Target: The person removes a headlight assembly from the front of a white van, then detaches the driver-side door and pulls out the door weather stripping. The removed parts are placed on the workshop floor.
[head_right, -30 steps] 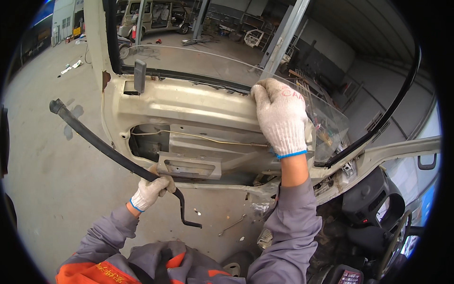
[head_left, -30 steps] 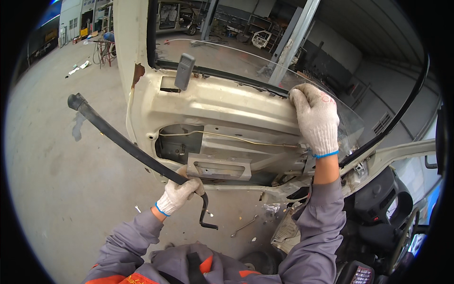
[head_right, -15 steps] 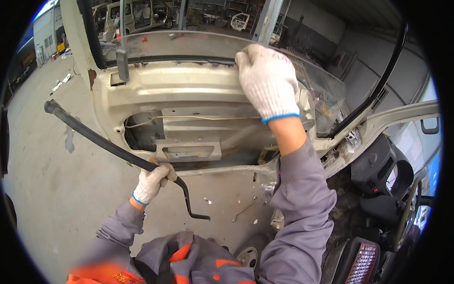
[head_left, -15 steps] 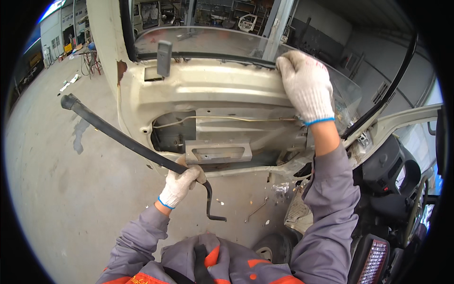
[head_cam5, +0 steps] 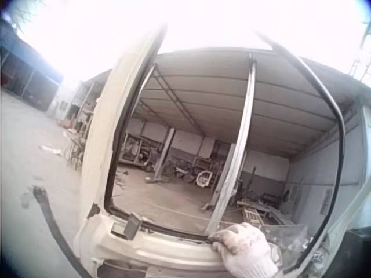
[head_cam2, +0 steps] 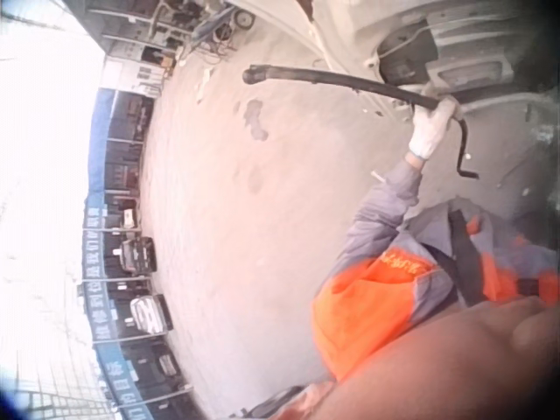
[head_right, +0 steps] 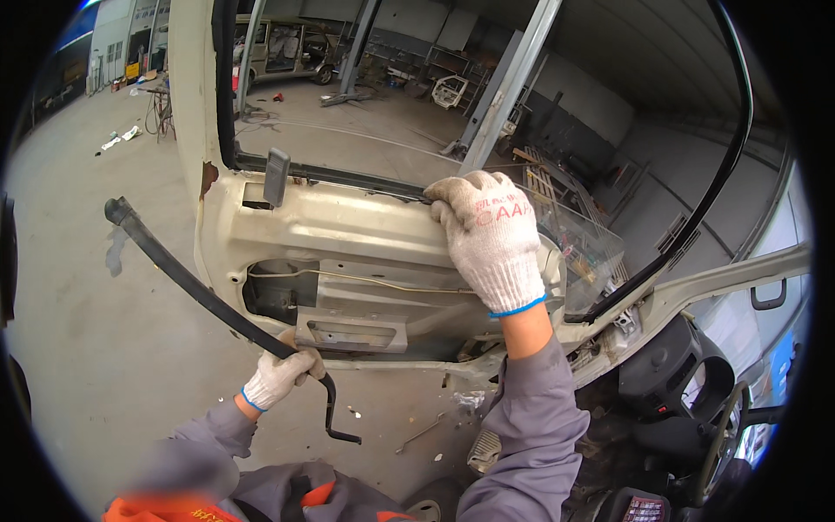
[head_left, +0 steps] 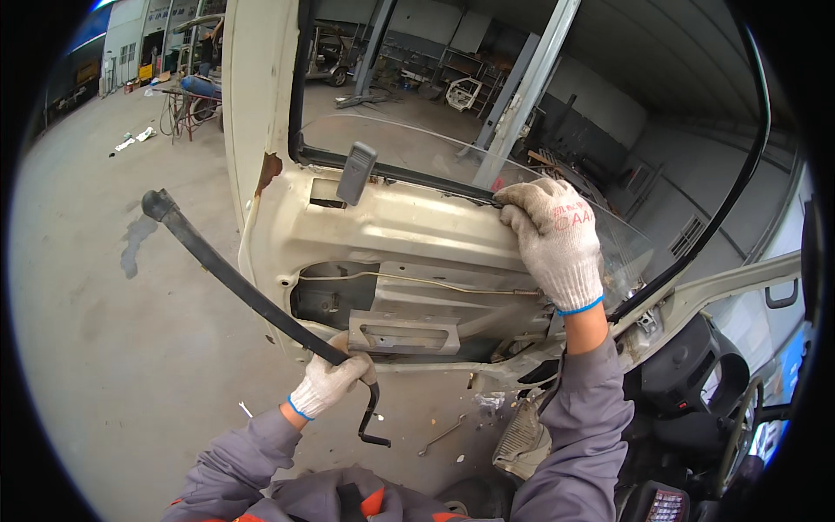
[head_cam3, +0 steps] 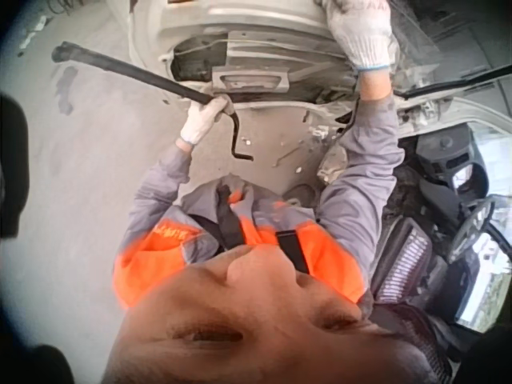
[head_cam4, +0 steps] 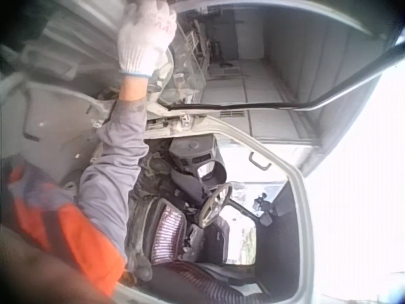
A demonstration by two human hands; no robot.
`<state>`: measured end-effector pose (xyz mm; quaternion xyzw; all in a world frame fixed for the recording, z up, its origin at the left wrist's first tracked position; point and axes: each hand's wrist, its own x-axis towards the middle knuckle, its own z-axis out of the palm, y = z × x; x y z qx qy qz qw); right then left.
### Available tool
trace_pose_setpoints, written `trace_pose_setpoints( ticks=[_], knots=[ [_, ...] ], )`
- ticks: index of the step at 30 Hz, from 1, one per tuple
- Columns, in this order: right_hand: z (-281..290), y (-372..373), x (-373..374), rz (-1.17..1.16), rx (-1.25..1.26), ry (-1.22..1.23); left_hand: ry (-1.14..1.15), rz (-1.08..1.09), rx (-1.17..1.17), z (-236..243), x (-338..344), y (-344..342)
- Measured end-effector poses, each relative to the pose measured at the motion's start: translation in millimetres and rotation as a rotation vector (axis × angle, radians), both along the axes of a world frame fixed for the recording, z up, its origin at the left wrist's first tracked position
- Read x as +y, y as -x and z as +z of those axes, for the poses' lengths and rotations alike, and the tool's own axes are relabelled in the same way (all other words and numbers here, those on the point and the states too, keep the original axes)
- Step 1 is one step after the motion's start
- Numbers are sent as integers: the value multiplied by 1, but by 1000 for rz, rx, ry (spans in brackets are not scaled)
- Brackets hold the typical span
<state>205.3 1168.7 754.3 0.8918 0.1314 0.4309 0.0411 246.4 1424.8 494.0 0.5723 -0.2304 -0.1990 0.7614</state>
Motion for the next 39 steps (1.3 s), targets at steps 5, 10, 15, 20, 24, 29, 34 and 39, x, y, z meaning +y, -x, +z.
trace_pose_setpoints(
  ticks=[5, 10, 15, 20, 24, 29, 34, 39],
  knots=[
    [-6, -8, -1, -2, -97, -20, 3, -18, -10, -2, 0, 0],
    [-3, -11, 8, -68, -77, -28, 5, -20, -8, -8, 5, -4],
    [-6, -11, 15, -176, -155, 78, -29, -40, -73, -12, 3, -7],
    [-12, -12, 21, -104, -203, -192, 131, 122, -184, -38, 4, 15],
    [-14, -19, 8, -21, -284, -130, 133, 84, -285, -32, 17, 41],
    [-14, -28, 2, -50, -352, -27, 155, -44, -395, -24, 17, 57],
    [-12, -13, -13, 106, -220, -37, 153, -17, -290, -13, -4, 72],
    [-3, -3, -22, 79, -75, 128, 76, 60, -295, -9, -42, 96]
  ],
)
